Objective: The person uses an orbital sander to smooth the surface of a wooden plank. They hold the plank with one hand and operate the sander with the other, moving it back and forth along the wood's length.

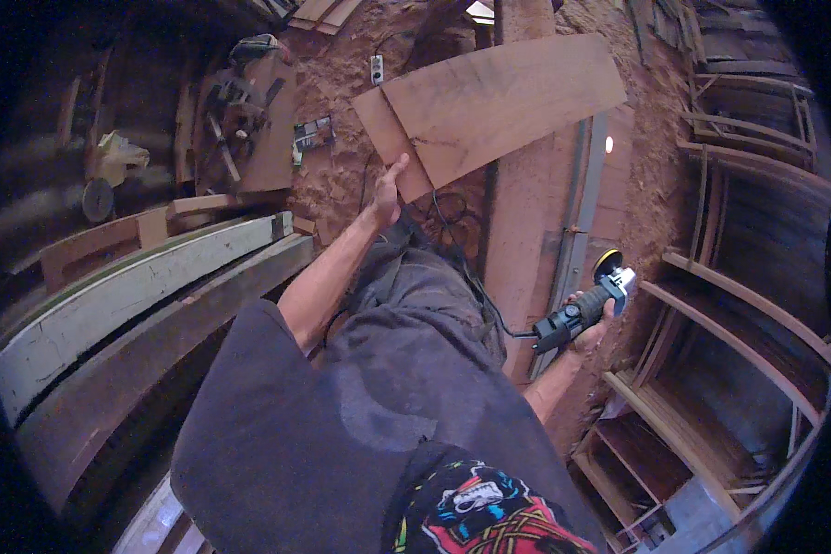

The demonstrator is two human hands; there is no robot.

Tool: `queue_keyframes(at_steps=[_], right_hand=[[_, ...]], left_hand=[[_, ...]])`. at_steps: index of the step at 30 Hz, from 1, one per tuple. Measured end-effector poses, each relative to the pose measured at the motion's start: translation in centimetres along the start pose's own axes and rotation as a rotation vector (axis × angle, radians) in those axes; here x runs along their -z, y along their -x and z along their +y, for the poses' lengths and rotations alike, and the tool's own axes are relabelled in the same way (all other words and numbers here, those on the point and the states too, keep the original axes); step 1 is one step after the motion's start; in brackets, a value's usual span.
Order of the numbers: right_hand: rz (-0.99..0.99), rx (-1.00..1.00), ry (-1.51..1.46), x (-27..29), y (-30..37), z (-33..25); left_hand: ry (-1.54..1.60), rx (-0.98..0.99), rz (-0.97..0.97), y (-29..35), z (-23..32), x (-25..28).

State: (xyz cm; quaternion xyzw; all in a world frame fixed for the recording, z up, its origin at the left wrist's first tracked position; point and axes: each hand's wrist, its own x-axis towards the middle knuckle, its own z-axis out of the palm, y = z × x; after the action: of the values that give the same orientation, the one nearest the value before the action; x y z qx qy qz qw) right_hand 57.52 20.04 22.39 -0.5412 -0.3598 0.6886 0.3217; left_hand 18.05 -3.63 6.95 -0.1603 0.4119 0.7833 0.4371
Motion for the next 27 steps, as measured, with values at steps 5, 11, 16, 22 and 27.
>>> queue_keyframes(at_steps=[5, 11, 16, 22, 27], right_hand=[[0.001, -0.076, -0.05, 0.6, -0.5, -0.2], [-0.01, 0.001, -0.002, -0.9, 0.4, -0.5], [-0.025, 0.012, 0.045, -1.8, 1.2, -0.9], [-0.028, -0.039, 0.0, -1.9, 1.9, -1.2], [-0.059, 0.029, -0.025, -2.1, 1.4, -0.7]], left_hand=[[-0.151, -0.021, 0.03, -1.5, -1.0, 2.1], [0.012, -0.019, 0.083, -3.3, 0.0, 4.0], [-0.018, -0.296, 0.316, -6.0, 4.7, 2.2], [-0.453, -0.598, 0.751, -5.6, 5.8, -2.5], [-0.653, -0.73, 0.795, -3.7, 6.6, -4.5]])
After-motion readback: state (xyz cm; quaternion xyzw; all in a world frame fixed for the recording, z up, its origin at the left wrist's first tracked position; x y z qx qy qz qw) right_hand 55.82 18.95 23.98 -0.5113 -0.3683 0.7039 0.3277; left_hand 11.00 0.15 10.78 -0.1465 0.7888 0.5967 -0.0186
